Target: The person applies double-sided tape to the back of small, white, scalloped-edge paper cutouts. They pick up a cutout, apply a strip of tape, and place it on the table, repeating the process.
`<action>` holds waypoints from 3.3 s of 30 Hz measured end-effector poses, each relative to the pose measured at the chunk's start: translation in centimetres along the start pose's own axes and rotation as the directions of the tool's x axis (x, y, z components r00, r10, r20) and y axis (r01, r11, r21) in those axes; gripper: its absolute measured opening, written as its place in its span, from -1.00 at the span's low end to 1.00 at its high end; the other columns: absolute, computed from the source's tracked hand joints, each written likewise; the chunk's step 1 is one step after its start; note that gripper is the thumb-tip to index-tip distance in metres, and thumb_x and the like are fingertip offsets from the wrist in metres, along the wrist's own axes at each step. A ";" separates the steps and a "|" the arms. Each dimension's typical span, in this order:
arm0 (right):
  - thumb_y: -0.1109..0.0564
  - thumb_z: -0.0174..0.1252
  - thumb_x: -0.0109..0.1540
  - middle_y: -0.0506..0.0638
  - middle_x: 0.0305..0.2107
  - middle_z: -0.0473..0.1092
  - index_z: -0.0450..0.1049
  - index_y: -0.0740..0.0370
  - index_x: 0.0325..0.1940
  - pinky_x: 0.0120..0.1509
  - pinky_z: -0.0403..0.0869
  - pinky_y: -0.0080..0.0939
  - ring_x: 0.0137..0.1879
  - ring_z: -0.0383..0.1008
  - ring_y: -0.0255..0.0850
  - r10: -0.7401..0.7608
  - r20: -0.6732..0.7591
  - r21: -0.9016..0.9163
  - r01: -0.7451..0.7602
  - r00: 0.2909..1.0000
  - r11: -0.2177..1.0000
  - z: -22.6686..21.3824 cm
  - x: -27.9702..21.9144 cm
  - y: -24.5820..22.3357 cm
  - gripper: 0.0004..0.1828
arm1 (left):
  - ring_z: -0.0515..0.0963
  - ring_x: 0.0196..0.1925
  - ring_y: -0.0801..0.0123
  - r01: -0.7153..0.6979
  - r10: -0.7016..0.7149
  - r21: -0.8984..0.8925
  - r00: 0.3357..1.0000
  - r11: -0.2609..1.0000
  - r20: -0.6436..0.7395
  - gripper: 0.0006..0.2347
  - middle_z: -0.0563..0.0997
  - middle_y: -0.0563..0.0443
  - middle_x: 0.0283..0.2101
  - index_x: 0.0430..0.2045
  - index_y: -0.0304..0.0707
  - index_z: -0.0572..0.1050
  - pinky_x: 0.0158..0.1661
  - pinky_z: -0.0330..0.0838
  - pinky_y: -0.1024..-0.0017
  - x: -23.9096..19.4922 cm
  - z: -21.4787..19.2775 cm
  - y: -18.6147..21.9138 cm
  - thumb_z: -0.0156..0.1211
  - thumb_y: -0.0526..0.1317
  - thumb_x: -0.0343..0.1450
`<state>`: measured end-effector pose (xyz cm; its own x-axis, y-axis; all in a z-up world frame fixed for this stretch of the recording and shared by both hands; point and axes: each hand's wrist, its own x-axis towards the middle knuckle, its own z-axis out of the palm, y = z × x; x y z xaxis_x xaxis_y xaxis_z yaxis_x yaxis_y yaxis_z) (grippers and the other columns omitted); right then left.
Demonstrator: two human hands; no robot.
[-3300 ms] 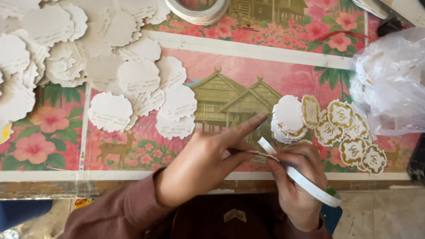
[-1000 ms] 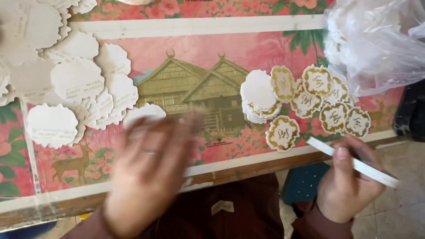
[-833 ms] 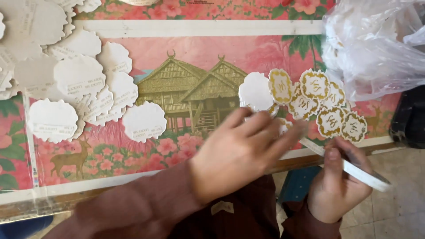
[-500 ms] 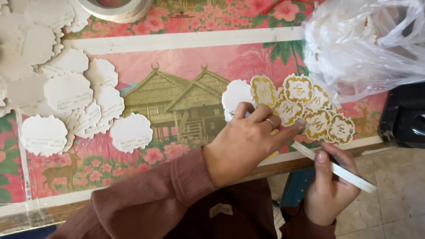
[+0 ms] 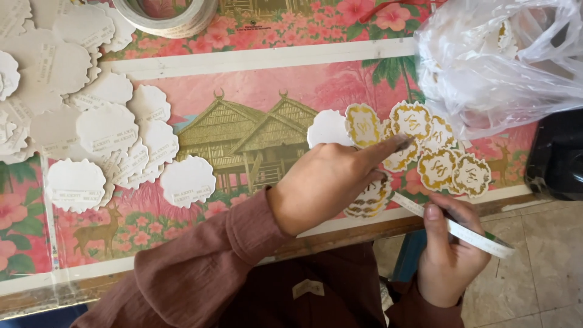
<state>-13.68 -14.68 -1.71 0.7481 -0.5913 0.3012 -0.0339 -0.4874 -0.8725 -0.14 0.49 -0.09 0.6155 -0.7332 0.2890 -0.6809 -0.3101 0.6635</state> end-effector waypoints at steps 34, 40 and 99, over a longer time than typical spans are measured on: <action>0.14 0.12 0.31 0.08 -0.13 0.39 0.38 0.34 0.01 0.20 0.38 -0.34 -0.01 0.40 -0.23 0.002 -0.003 0.065 -0.001 1.000 0.998 2.1 -1.3 -2.1 -0.75 | 0.40 -0.35 0.35 -0.067 0.078 0.079 0.986 0.995 -0.146 -0.66 0.55 0.19 -0.28 0.26 -0.14 0.17 -0.16 0.24 0.41 -11.4 -7.6 2.6 -0.18 -0.42 0.57; 0.23 0.07 0.30 0.09 -0.31 0.37 0.39 0.46 0.03 0.02 0.39 -0.33 -0.18 0.37 -0.23 0.093 0.217 -0.012 -0.093 0.972 0.996 2.9 -3.3 -4.7 -0.73 | 0.46 -0.27 0.31 -0.203 0.261 0.427 0.962 0.881 -0.079 -0.69 0.42 0.14 -0.34 0.17 -0.12 0.29 -0.13 0.41 0.38 -16.0 -7.3 1.6 -0.04 -0.41 0.53; 0.36 0.21 0.23 0.17 -0.27 0.44 0.43 0.39 -0.13 0.04 0.45 0.01 -0.14 0.43 0.07 -0.513 0.567 -0.143 0.691 0.644 0.708 7.5 -5.8 -5.7 -0.85 | 0.56 0.10 0.21 0.049 0.075 0.425 0.960 0.904 -0.271 -0.78 0.59 0.15 -0.22 0.05 -0.06 0.41 0.03 0.42 0.22 -18.2 -4.3 1.9 -0.07 -0.20 0.53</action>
<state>-12.87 -3.60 -1.34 0.8750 0.2340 0.4238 0.3980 -0.8461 -0.3545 -10.91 15.87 -1.09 0.6469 -0.5633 0.5140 -0.7540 -0.5734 0.3205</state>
